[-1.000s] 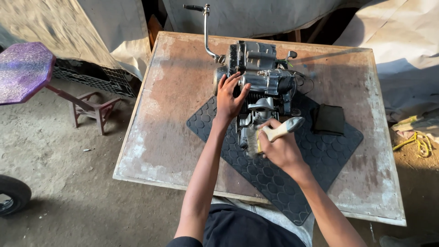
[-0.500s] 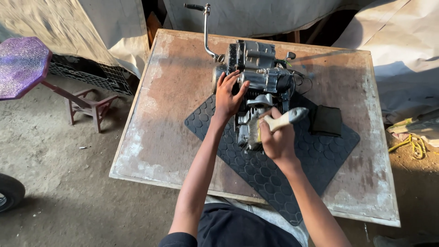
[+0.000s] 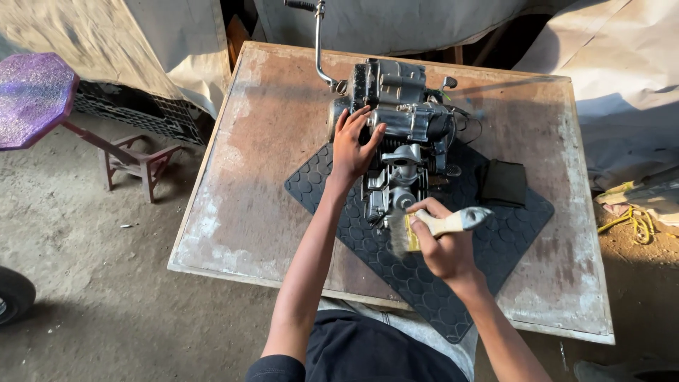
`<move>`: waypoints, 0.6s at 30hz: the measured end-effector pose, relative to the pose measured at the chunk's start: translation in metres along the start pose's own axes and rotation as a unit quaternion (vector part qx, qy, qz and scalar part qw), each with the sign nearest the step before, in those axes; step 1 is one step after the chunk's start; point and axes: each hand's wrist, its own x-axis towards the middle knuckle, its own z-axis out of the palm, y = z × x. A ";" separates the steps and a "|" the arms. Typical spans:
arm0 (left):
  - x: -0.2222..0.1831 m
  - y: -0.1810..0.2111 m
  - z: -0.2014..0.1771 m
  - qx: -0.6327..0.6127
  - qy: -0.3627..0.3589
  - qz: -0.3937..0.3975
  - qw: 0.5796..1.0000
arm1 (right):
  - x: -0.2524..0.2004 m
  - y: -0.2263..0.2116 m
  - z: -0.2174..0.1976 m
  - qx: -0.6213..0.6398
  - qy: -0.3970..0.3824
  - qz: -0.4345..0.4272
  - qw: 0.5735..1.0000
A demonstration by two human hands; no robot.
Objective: Cleaning a motorcycle engine with a brush.
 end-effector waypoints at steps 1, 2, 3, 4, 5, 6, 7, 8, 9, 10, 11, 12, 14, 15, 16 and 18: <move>0.002 0.000 0.003 -0.002 -0.001 0.002 1.000 | -0.001 -0.005 0.005 -0.001 0.003 0.000 1.000; 0.004 -0.001 0.003 -0.004 0.000 -0.008 1.000 | -0.002 -0.010 0.012 0.019 0.013 -0.047 0.999; 0.007 -0.002 0.003 -0.005 0.001 -0.017 1.000 | -0.003 -0.015 0.019 0.039 0.024 -0.094 0.995; 0.006 -0.002 0.004 -0.005 0.001 -0.015 1.000 | -0.002 -0.014 0.022 0.040 0.025 -0.095 0.994; 0.007 -0.003 0.005 -0.002 0.002 -0.013 1.000 | -0.001 -0.013 0.024 -0.016 0.037 -0.167 0.985; 0.006 -0.005 0.003 0.004 0.002 -0.012 1.000 | 0.000 -0.012 0.029 -0.070 0.048 -0.237 0.968; 0.004 -0.004 0.002 0.006 0.001 -0.011 1.000 | 0.000 0.005 0.030 -0.067 0.048 -0.237 0.968; 0.003 -0.003 0.002 0.003 -0.001 -0.012 1.000 | 0.000 0.021 0.031 -0.017 0.042 -0.234 0.971; 0.002 -0.002 0.001 0.000 -0.002 -0.014 1.000 | 0.000 0.038 0.032 0.032 0.036 -0.230 0.972; 0.001 -0.003 0.002 -0.002 -0.005 -0.014 1.000 | -0.001 0.053 0.026 0.032 0.037 -0.227 0.973; 0.000 -0.004 0.002 -0.001 -0.006 -0.013 1.000 | -0.002 0.069 0.021 0.043 0.051 -0.213 0.975; 0.001 -0.005 0.002 0.002 -0.003 -0.013 1.000 | -0.001 0.084 0.014 0.054 0.062 -0.202 0.976; 0.003 -0.006 0.003 0.000 -0.004 -0.015 1.000 | -0.004 0.077 -0.006 0.025 0.079 -0.208 0.975; 0.004 -0.006 0.004 -0.001 -0.004 -0.017 1.000 | -0.007 0.073 -0.016 -0.004 0.095 -0.214 0.972; 0.004 -0.005 0.004 -0.003 -0.004 -0.017 1.000 | -0.004 0.079 -0.022 -0.006 0.096 -0.214 0.972; 0.003 -0.004 0.002 0.002 -0.006 -0.014 1.000 | 0.001 0.090 -0.033 -0.018 0.117 -0.205 0.972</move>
